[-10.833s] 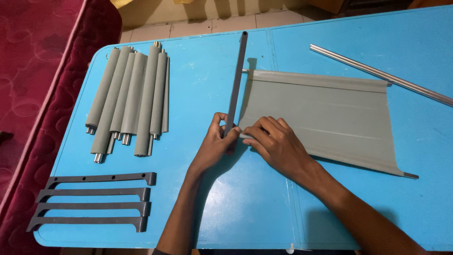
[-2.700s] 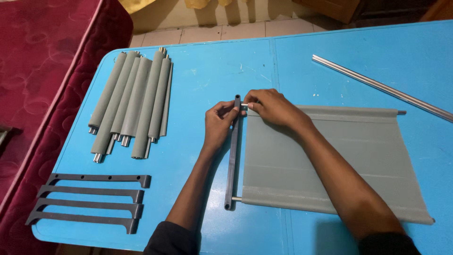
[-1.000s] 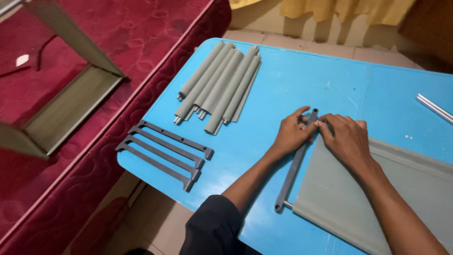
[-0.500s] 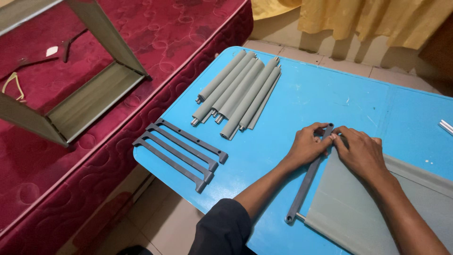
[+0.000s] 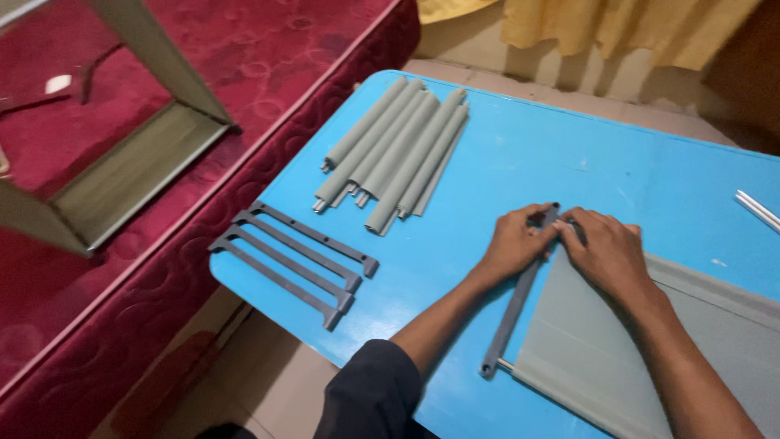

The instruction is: The person assembles a pleated window blind by inserting metal rods into the fabric channels and attaching a plastic bracket to secure the assembly. The person handles the fabric, rods, and bracket by hand on a blue table.

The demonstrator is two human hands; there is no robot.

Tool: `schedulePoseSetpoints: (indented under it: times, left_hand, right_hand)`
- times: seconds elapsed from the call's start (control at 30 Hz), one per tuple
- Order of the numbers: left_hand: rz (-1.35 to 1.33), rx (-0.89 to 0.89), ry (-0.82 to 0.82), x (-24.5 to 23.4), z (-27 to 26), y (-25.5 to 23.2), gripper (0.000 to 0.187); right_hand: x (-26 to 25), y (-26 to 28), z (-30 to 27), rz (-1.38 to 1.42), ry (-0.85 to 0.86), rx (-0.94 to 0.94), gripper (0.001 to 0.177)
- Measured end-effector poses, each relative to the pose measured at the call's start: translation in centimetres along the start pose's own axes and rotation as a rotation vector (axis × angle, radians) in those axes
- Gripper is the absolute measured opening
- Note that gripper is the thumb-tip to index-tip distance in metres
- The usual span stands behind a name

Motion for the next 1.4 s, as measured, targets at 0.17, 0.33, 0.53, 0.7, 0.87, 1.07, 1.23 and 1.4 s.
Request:
schedulePoseSetpoints:
  times: [0.17, 0.33, 0.53, 0.7, 0.87, 1.07, 1.23, 1.4]
  left_hand:
    - [-0.001, -0.047, 0.016, 0.3, 0.5, 1.0, 0.049]
    - [0.043, -0.048, 0.015, -0.2, 0.5, 0.3, 0.047]
    - [0.029, -0.112, 0.039, -0.4, 0.2, -0.8, 0.042]
    - [0.017, -0.097, 0.043, -0.5, 0.3, -1.2, 0.043]
    - [0.069, -0.121, 0.064, -0.5, 0.3, -1.4, 0.043]
    - [0.06, -0.121, 0.076, -0.6, 0.1, -2.0, 0.045]
    - [0.093, -0.129, 0.083, -0.7, 0.2, -2.3, 0.045]
    - [0.089, -0.124, 0.075, -0.8, 0.1, -2.4, 0.045]
  right_hand:
    - [-0.8, -0.1, 0.3, 0.115, 0.054, 0.044, 0.029]
    - [-1.4, 0.0, 0.6, 0.135, 0.079, 0.056, 0.029]
    - [-1.5, 0.0, 0.9, 0.151, 0.129, 0.065, 0.028]
    - [-1.8, 0.1, 1.0, 0.189, 0.143, 0.109, 0.029]
    - [-1.8, 0.1, 0.8, 0.21, 0.152, 0.203, 0.028]
    - [-2.1, 0.5, 0.9, 0.254, 0.116, 0.178, 0.025]
    - [-2.2, 0.6, 0.9, 0.266, 0.09, 0.174, 0.025]
    - [-2.3, 0.6, 1.0, 0.293, 0.052, 0.129, 0.025]
Point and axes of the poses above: each hand's wrist, its own z-axis towards the middle knuckle, its own x-axis out of the palm, y = z × x, the point moved 5 cm from there along z, towards the middle knuckle, and after that the axes turned 8 degrees about z, right-handed, at the moved point
